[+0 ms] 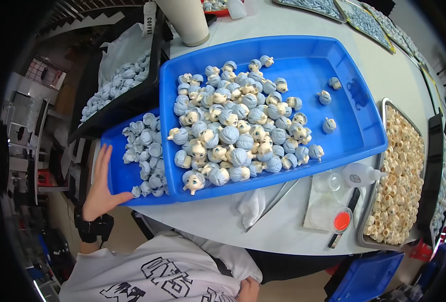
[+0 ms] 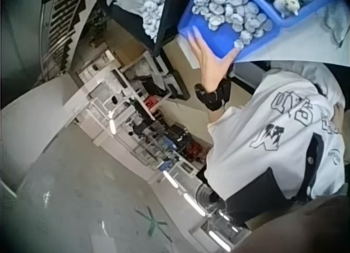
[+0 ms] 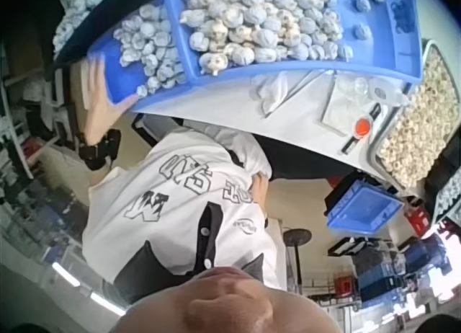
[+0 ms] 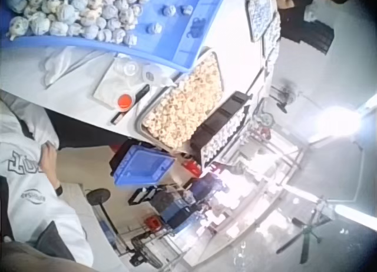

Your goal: The person repeatedly picks up small doll heads and cone-shaped bodies from trays. They apply a substance from a small container to the base of the cone and attach the head to the body. The assembled dolls are placed back onto a tray.

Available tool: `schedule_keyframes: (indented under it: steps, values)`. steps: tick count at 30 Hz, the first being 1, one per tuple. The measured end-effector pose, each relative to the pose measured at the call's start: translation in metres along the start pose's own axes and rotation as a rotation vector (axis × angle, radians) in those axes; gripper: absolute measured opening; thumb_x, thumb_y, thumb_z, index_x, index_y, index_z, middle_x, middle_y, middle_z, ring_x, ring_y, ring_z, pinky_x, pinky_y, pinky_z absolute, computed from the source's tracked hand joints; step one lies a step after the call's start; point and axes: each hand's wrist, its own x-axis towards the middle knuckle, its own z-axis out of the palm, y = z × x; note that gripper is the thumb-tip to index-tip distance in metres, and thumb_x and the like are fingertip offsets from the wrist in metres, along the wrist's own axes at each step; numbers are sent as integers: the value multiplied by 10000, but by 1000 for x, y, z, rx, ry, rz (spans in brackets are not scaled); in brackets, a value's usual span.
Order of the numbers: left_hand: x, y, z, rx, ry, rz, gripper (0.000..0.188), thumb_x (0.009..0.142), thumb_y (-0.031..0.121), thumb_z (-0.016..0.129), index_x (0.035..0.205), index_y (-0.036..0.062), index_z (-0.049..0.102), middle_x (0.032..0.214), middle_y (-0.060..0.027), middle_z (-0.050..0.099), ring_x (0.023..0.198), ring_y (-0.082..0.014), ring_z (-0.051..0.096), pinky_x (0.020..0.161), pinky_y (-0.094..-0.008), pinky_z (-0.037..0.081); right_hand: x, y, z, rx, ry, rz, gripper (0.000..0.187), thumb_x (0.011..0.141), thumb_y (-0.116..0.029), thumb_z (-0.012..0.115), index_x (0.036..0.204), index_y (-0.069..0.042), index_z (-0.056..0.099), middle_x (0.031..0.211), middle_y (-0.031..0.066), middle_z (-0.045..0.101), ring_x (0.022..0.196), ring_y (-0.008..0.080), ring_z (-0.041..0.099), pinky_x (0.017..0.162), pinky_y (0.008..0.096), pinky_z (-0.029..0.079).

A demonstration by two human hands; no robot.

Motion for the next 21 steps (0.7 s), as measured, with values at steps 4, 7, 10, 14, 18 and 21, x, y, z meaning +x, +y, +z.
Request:
schedule_keyframes:
  steps: [4,7,10,14,18,21]
  values:
    - [8,9,0,101,-74,60,1139,484,315,805,1367,50,136,1411,-216,92,1315,-356,80,1025,-531,48,14,-17,-8,-1,99,-39,384,657,-274,638,930,-40,504,996,147,516,916,349,473,767,433,374]
    - [18,13,0,103,-106,112,1162,473,323,813,1366,35,126,1408,-236,73,1310,-387,63,1028,-521,69,45,-25,-12,-79,224,-46,337,659,-304,594,849,-44,497,942,125,511,869,330,460,699,428,366]
    - [26,7,10,101,-106,181,1158,477,319,812,1364,29,126,1402,-256,66,1304,-394,88,1034,-482,130,66,-33,-8,-93,350,-40,335,656,-321,587,829,-47,504,937,113,510,891,319,445,692,433,361]
    - [30,4,17,-21,-145,215,1140,487,287,804,1362,23,123,1398,-253,82,1293,-387,141,1030,-432,194,47,-37,-10,-81,153,37,372,660,-262,595,949,-49,500,1040,126,504,1013,327,438,776,431,356]
    - [25,2,5,36,-155,207,1101,503,238,789,1360,21,134,1397,-243,87,1282,-381,176,1025,-414,218,-13,-15,10,-25,65,48,433,668,-157,591,1074,-69,469,1133,128,486,1128,333,401,857,419,335]
    - [25,8,5,10,-120,180,1079,510,199,773,1363,25,136,1403,-229,69,1281,-379,178,1023,-415,224,-15,-4,22,-102,122,97,405,649,-107,573,1044,-84,488,1127,110,495,1080,317,433,844,417,342]
